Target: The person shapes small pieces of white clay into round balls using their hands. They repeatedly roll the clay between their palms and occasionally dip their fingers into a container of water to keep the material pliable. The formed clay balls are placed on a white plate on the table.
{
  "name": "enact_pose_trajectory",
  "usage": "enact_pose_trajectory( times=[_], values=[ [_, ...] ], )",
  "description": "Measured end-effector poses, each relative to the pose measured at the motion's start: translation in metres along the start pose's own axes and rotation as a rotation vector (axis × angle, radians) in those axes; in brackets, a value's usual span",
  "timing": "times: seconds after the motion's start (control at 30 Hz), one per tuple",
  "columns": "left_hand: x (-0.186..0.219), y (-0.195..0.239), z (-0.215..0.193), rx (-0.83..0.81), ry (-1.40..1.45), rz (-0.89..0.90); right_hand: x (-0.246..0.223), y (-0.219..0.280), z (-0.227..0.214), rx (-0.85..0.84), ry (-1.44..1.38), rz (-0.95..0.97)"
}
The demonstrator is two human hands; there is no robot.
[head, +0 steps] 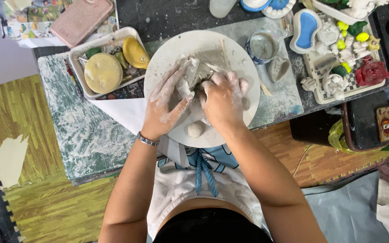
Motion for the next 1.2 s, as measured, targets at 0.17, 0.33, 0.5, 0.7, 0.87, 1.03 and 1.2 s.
enact_pose_trajectory(
  times=[0.17, 0.33, 0.5, 0.7, 0.87, 1.03, 1.2],
  values=[
    [-0.001, 0.003, -0.004, 0.071, 0.092, -0.085, 0.006, 0.004, -0.003, 0.061, -0.113, -0.008],
    [0.021, 0.012, -0.012, 0.278, -0.058, -0.018, 0.022, 0.013, -0.017, 0.022, -0.259, 0.053],
    [0.043, 0.022, -0.014, 0.314, -0.093, -0.017, 0.021, 0.015, -0.025, 0.03, -0.095, -0.022],
    [0.048, 0.026, -0.013, 0.311, -0.073, -0.036, 0.01, 0.0, 0.003, -0.103, -0.218, 0.061],
    [0.044, 0.029, -0.013, 0.299, -0.066, -0.082, 0.007, 0.001, 0.003, 0.026, -0.297, 0.072],
    [0.046, 0.027, -0.014, 0.288, -0.085, -0.043, 0.009, 0.005, -0.002, -0.029, -0.194, 0.076],
    [0.052, 0.02, -0.009, 0.292, -0.051, -0.204, 0.02, 0.005, -0.027, 0.141, -0.166, -0.059]
  ],
)
Point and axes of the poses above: each hand's wrist, its own y-axis away from the middle knuckle, its own z-axis out of the palm, x = y × z, the point moved 4 cm from there along -y, towards the middle knuckle, and after that the axes turned 12 degrees about -z, right-handed, at the moved point
